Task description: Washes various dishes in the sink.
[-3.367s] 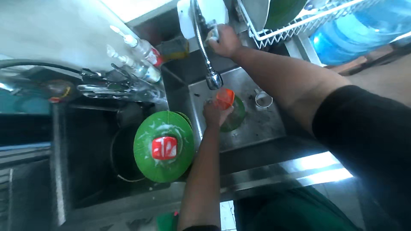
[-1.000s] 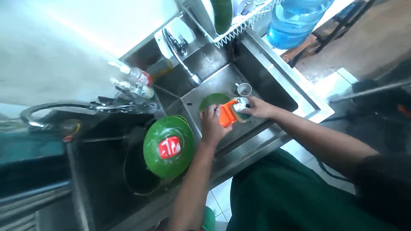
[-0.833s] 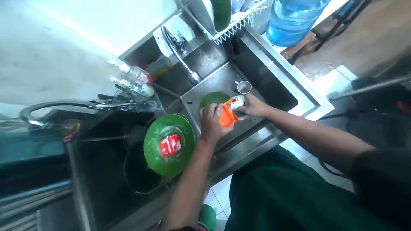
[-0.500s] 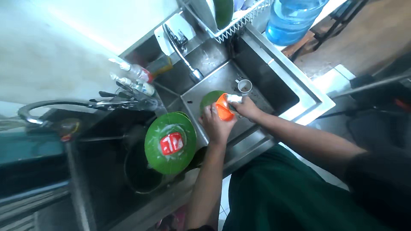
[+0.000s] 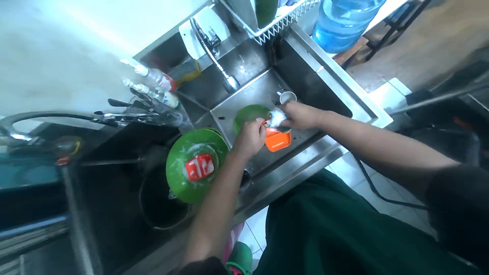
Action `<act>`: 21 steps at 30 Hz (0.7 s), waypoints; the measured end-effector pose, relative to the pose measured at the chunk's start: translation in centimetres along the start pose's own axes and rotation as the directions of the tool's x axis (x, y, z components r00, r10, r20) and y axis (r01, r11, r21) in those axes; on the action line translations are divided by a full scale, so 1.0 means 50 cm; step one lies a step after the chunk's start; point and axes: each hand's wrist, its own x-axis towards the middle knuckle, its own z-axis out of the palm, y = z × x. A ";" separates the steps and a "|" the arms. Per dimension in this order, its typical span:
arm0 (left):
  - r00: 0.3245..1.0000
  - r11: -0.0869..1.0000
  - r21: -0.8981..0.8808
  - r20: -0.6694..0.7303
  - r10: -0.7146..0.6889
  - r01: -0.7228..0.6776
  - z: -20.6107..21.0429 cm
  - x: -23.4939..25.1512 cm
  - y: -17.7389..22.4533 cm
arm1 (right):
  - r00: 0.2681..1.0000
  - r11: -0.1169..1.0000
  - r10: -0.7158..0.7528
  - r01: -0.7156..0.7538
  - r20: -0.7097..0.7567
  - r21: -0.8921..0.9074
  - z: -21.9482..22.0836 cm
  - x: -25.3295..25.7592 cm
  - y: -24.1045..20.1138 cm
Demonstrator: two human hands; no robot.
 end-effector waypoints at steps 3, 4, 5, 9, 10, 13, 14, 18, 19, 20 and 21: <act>0.976 0.983 -0.068 -0.127 -0.177 0.169 0.025 0.001 0.015 | 0.983 0.996 0.031 -0.016 -0.179 0.084 0.018 0.001 0.022; 0.953 0.963 -0.116 -0.158 -0.258 0.242 0.033 0.000 0.023 | 0.968 0.991 0.082 -0.053 -0.235 0.126 0.022 -0.002 0.025; 0.923 0.937 -0.164 -0.186 -0.337 0.309 0.040 -0.002 0.031 | 0.948 0.981 0.140 -0.093 -0.285 0.172 0.025 -0.007 0.025; 0.801 0.820 -0.402 -0.274 -0.532 0.407 0.067 -0.002 0.028 | 0.853 0.911 0.360 -0.233 -0.378 0.341 0.055 -0.025 0.018; 0.792 0.803 -0.445 -0.276 -0.545 0.397 0.073 -0.002 0.023 | 0.850 0.893 0.382 -0.238 -0.363 0.382 0.066 -0.029 0.012; 0.827 0.772 -0.475 -0.149 -0.543 0.421 0.069 -0.006 0.023 | 0.839 0.841 0.440 -0.261 -0.320 0.473 0.092 -0.032 -0.006; 0.843 0.764 -0.469 -0.072 -0.532 0.443 0.061 -0.009 0.022 | 0.838 0.839 0.444 -0.265 -0.316 0.476 0.093 -0.032 -0.010; 0.907 0.769 -0.514 0.044 -0.420 0.380 0.052 -0.024 -0.011 | 0.912 0.906 0.319 -0.214 -0.258 0.366 0.089 -0.035 0.004; 0.906 0.776 -0.509 0.021 -0.422 0.373 0.055 -0.028 -0.012 | 0.922 0.911 0.297 -0.196 -0.250 0.362 0.090 -0.036 0.006; 0.896 0.778 -0.506 -0.024 -0.444 0.372 0.061 -0.032 -0.008 | 0.926 0.900 0.298 -0.192 -0.231 0.392 0.090 -0.037 0.001; 0.874 0.775 -0.515 -0.095 -0.477 0.367 0.072 -0.034 -0.003 | 0.927 0.863 0.324 -0.208 -0.190 0.460 0.090 -0.038 -0.010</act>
